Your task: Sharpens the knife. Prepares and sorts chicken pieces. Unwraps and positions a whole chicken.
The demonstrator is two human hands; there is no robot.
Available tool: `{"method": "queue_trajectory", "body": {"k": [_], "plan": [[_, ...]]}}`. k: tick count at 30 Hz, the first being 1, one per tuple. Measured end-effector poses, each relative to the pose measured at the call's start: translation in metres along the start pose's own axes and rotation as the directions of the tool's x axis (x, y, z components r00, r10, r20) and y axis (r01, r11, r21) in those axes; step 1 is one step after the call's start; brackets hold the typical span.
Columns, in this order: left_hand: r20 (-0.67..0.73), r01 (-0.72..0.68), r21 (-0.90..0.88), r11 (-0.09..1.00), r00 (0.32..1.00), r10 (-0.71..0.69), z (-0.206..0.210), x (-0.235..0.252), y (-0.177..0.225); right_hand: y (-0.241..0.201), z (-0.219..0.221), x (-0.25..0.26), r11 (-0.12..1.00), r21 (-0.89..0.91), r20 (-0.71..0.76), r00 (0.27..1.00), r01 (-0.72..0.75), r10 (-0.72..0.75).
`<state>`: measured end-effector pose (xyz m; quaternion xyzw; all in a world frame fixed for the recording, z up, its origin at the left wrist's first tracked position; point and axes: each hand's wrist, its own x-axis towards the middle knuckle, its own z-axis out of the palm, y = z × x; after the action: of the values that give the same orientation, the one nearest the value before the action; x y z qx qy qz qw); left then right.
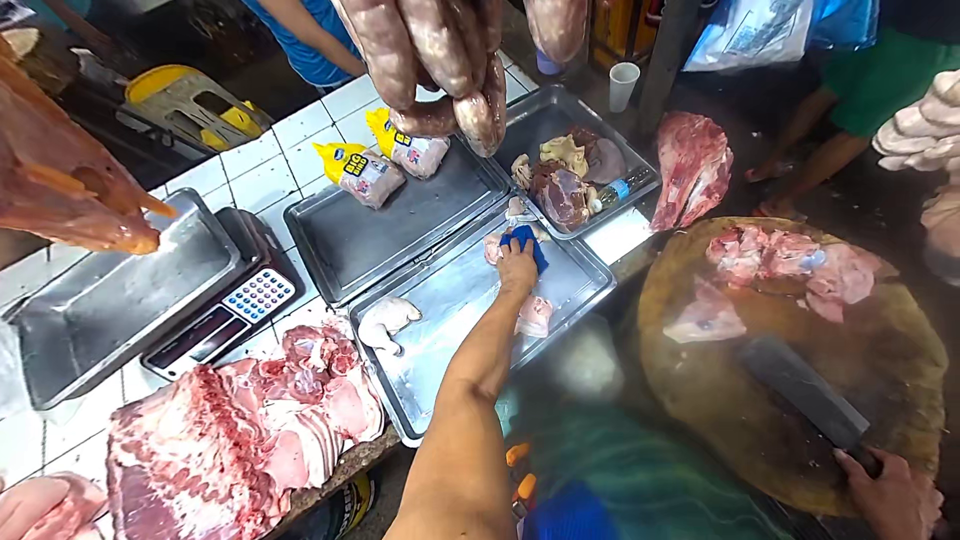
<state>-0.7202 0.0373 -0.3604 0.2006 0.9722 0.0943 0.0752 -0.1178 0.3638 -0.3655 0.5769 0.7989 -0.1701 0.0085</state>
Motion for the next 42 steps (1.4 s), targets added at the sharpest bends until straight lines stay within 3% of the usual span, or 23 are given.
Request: {"method": "queue_trajectory", "body": {"k": [3, 5, 8, 12, 15, 19, 23, 24, 26, 28, 30, 32, 36, 39, 42], "plan": [[-0.049, -0.02, -0.015, 1.0, 0.999, 0.019, -0.018, -0.013, 0.033, -0.002, -0.006, -0.003, 0.999, 0.013, 0.017, 0.999, 0.032, -0.032], [0.029, -0.048, -0.017, 0.999, 0.998, 0.048, -0.012, -0.023, 0.045, -0.001, -0.002, -0.001, 0.999, 0.014, -0.002, 0.999, 0.036, -0.036], [0.149, 0.117, -0.067, 0.991, 0.983, -0.106, -0.008, -0.015, 0.052, -0.002, 0.002, -0.001, 1.0, 0.016, -0.023, 0.999, 0.023, -0.022], [0.126, 0.183, -0.118, 0.976, 0.978, -0.168, -0.009, 0.03, 0.05, -0.007, -0.002, -0.007, 0.999, 0.045, -0.015, 1.0, 0.007, -0.007], [0.169, 0.078, -0.099, 0.992, 0.984, -0.06, -0.021, 0.019, 0.057, -0.005, -0.001, -0.002, 0.999, 0.033, -0.04, 0.999, 0.026, -0.025], [0.127, -0.066, -0.243, 0.968, 0.987, 0.099, -0.004, -0.024, 0.064, -0.003, 0.003, -0.002, 0.999, 0.04, -0.056, 0.998, 0.032, -0.029], [0.23, -0.166, -0.225, 0.96, 0.949, 0.217, 0.003, -0.044, 0.064, -0.009, -0.002, -0.004, 0.999, 0.026, -0.012, 1.0, 0.028, -0.028], [0.206, -0.128, -0.246, 0.961, 0.962, 0.181, -0.006, -0.052, 0.06, -0.008, -0.004, -0.003, 0.999, 0.014, -0.007, 0.999, 0.031, -0.031], [0.13, 0.057, -0.254, 0.965, 0.991, -0.024, -0.03, -0.083, 0.045, -0.005, -0.003, -0.002, 0.999, -0.001, -0.013, 0.999, 0.044, -0.044], [0.17, 0.285, -0.209, 0.935, 0.953, -0.253, -0.049, -0.118, 0.029, -0.003, 0.0, -0.001, 0.999, -0.003, -0.019, 0.999, 0.047, -0.047], [0.2, 0.345, -0.16, 0.925, 0.929, -0.312, -0.037, -0.144, 0.019, -0.003, -0.001, -0.002, 0.999, 0.005, -0.02, 0.999, 0.049, -0.049], [0.143, 0.291, -0.109, 0.95, 0.951, -0.275, -0.015, -0.153, 0.016, -0.009, -0.004, -0.005, 0.998, 0.027, -0.001, 0.999, 0.049, -0.049], [0.057, 0.225, -0.131, 0.965, 0.974, -0.22, -0.005, -0.141, 0.008, -0.004, -0.005, -0.005, 0.999, 0.003, -0.003, 0.999, 0.054, -0.054], [0.012, 0.227, -0.127, 0.966, 0.974, -0.227, -0.002, -0.099, -0.016, -0.001, 0.0, -0.001, 0.997, 0.018, -0.018, 0.997, 0.07, -0.069], [0.012, 0.125, -0.12, 0.985, 0.992, -0.124, -0.002, -0.053, -0.037, -0.002, -0.001, -0.002, 0.999, 0.01, -0.021, 0.998, 0.054, -0.054]]}}
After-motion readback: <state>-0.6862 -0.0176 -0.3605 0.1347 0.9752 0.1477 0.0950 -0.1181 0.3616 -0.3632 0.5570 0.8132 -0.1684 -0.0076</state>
